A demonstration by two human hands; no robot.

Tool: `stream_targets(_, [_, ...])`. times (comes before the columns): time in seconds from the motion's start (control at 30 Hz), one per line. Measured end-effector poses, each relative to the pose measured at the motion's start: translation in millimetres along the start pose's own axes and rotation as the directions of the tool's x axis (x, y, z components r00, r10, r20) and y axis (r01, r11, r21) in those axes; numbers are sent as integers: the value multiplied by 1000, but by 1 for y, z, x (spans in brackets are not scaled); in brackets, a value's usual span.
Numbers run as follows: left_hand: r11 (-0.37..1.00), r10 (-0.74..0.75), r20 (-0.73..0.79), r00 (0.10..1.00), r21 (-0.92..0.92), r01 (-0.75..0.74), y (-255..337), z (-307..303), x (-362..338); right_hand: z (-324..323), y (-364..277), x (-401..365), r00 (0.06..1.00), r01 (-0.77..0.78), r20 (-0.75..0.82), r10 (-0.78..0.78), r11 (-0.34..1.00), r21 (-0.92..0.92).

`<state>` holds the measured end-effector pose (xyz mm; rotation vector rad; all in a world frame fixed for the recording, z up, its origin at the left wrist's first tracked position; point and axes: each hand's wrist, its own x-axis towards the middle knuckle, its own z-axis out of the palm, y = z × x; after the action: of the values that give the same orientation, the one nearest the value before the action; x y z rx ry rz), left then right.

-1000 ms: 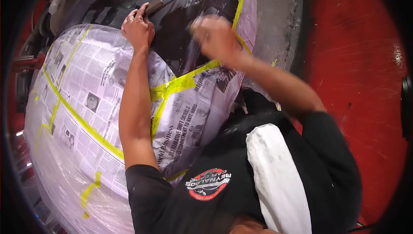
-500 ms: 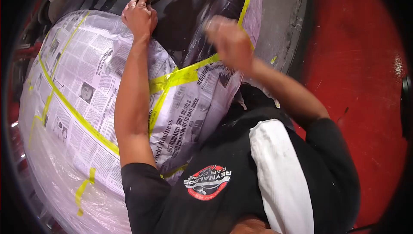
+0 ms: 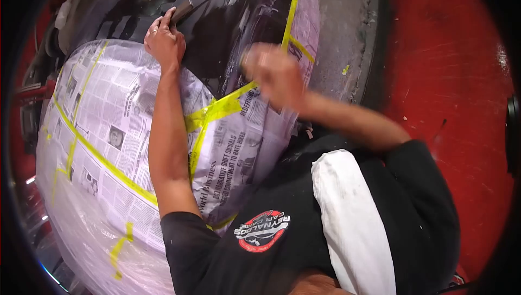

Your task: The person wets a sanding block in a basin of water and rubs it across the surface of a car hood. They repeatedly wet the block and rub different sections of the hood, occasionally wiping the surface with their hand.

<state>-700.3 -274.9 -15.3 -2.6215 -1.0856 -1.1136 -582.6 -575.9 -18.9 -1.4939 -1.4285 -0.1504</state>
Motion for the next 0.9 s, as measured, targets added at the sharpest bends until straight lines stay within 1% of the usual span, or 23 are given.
stream_targets(0.03, [1000,-1,17,1000,-4,1,-1,2,1,0,-27,-19,996,-90,13,89,993,83])
stream_targets(0.07, [1000,-1,25,1000,-1,1,-2,2,-1,2,-17,-15,995,-97,15,96,992,87])
stream_targets(0.13, [996,-9,2,1000,-85,10,0,1,0,8,34,13,995,99,-20,-101,991,-87])
stream_targets(0.17, [997,-9,4,1000,-83,10,3,-2,-2,0,53,42,965,-169,142,222,935,-310])
stream_targets(0.2, [998,-26,5,1000,-63,26,9,-5,0,8,85,58,959,-282,-55,277,924,-259])
stream_targets(0.27, [999,-29,8,1000,-43,30,11,-9,2,1,61,69,915,-328,123,384,886,-327])
stream_targets(0.3, [1000,2,6,1000,0,-2,10,-7,4,11,45,53,986,-128,76,146,970,-205])
stream_targets(0.33, [999,24,14,1000,48,-24,8,-7,1,22,18,26,996,93,11,-92,992,-88])
stream_targets(0.37, [1000,16,17,1000,10,-17,9,-8,0,17,-26,12,996,-83,35,83,996,18])
stream_targets(0.4, [1000,20,27,999,16,-21,8,-8,-2,16,-17,19,995,-93,33,92,995,25])
stream_targets(0.47, [1000,-14,12,1000,-3,14,11,-9,0,14,39,47,978,110,201,-56,957,-268])
stream_targets(0.5, [1000,-15,4,1000,-3,15,14,-10,-1,14,68,66,977,-156,104,189,953,-261])
stream_targets(0.53, [1000,-15,-5,1000,11,15,17,-12,-1,25,87,68,970,-224,-146,196,950,-217])
stream_targets(0.6, [1000,-1,-15,1000,21,1,16,-13,3,19,59,63,972,-149,113,206,913,-380])
stream_targets(0.63, [1000,0,-12,1000,16,0,14,-12,1,23,26,43,999,26,-23,-31,980,-195])
stream_targets(0.67, [1000,0,-7,1000,13,0,14,-10,1,30,1,20,990,139,-3,-140,985,-105])
stream_targets(0.7, [1000,13,-44,999,8,-13,12,-7,-1,24,-3,19,991,135,17,-134,988,-76])
stream_targets(0.73, [1000,19,-33,999,12,-18,11,-8,-4,16,-7,18,992,123,34,-122,991,-47])
stream_targets(0.77, [999,-30,-6,1000,-28,30,8,-4,-4,9,9,34,997,27,80,-13,984,-175])
stream_targets(0.8, [994,-81,21,996,-66,82,7,-4,-3,5,40,58,989,-58,115,97,951,-303])
stream_targets(0.83, [994,-85,12,996,-63,86,9,-6,-4,21,85,65,982,-187,-85,171,952,-242])
stream_targets(0.87, [996,-82,2,997,-45,82,12,-9,-6,18,80,68,978,-205,-83,190,944,-259])
stream_targets(0.9, [997,-71,-12,997,-33,71,15,-9,-2,11,56,66,981,-171,52,189,955,-242])
